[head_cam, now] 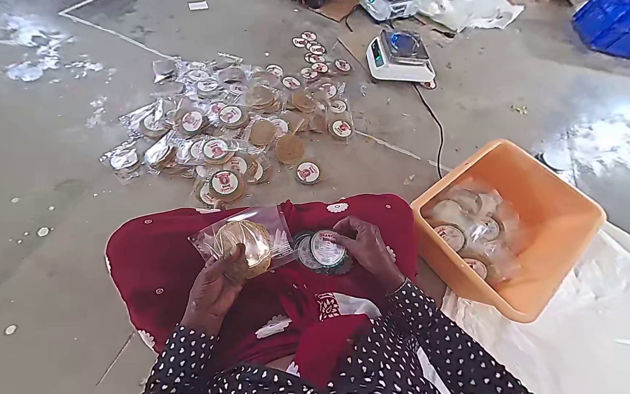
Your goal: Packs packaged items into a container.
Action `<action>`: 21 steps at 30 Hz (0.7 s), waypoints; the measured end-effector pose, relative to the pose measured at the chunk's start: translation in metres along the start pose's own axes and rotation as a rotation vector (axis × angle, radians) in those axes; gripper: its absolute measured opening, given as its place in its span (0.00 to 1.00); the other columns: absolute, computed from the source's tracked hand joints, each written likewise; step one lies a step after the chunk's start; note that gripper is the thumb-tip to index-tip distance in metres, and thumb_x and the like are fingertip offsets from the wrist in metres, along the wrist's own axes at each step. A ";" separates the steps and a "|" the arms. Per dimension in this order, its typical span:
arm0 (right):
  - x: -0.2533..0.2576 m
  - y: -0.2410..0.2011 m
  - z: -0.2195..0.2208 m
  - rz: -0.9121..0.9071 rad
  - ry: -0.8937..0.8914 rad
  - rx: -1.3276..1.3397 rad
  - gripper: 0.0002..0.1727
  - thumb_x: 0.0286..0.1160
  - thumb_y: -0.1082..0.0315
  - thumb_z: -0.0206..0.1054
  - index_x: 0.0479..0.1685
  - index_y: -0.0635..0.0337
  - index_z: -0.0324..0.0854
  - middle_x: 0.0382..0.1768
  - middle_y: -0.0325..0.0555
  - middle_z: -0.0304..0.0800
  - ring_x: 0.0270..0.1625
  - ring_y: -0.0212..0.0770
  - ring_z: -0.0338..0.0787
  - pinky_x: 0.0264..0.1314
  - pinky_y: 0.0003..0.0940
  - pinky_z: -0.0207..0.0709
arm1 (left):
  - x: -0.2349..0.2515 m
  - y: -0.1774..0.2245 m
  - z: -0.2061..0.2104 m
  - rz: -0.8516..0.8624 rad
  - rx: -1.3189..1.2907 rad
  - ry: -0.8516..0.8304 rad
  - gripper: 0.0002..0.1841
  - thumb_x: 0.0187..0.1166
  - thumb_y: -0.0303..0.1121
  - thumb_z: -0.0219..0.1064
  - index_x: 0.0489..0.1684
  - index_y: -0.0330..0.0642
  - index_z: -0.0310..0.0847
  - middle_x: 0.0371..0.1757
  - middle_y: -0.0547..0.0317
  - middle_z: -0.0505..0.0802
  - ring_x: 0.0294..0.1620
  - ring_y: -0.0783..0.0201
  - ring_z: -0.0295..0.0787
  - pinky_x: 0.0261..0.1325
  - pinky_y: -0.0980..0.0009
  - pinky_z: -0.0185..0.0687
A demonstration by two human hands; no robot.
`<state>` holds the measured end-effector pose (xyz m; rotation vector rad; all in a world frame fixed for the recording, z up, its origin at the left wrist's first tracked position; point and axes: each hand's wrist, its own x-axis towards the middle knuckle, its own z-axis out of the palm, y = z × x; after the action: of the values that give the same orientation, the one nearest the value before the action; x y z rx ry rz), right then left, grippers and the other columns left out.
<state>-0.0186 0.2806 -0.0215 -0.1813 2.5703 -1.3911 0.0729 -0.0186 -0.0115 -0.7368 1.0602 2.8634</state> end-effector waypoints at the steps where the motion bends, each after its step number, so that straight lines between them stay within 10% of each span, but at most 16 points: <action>1: -0.001 0.001 -0.001 0.007 0.033 0.004 0.11 0.69 0.64 0.80 0.43 0.58 0.87 0.34 0.42 0.91 0.37 0.34 0.89 0.46 0.37 0.83 | 0.000 -0.001 0.001 -0.006 0.001 0.001 0.12 0.81 0.25 0.59 0.60 0.37 0.74 0.49 0.47 0.93 0.47 0.55 0.95 0.52 0.54 0.93; 11: -0.003 -0.021 -0.026 0.073 0.185 0.295 0.07 0.76 0.71 0.74 0.47 0.64 0.88 0.33 0.44 0.94 0.25 0.32 0.89 0.27 0.27 0.85 | -0.009 -0.008 0.016 -0.100 0.024 0.016 0.15 0.91 0.31 0.50 0.68 0.36 0.72 0.55 0.44 0.92 0.54 0.51 0.94 0.56 0.52 0.92; 21: -0.016 -0.047 -0.026 -0.099 0.130 0.298 0.07 0.67 0.77 0.77 0.43 0.63 0.89 0.33 0.41 0.95 0.35 0.29 0.93 0.41 0.26 0.89 | -0.013 -0.015 0.019 -0.145 0.047 -0.038 0.15 0.91 0.32 0.52 0.68 0.35 0.73 0.54 0.43 0.93 0.53 0.51 0.94 0.56 0.54 0.93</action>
<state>-0.0091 0.2789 0.0336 -0.1757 2.4415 -1.8574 0.0792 0.0069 -0.0026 -0.7209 1.0206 2.7113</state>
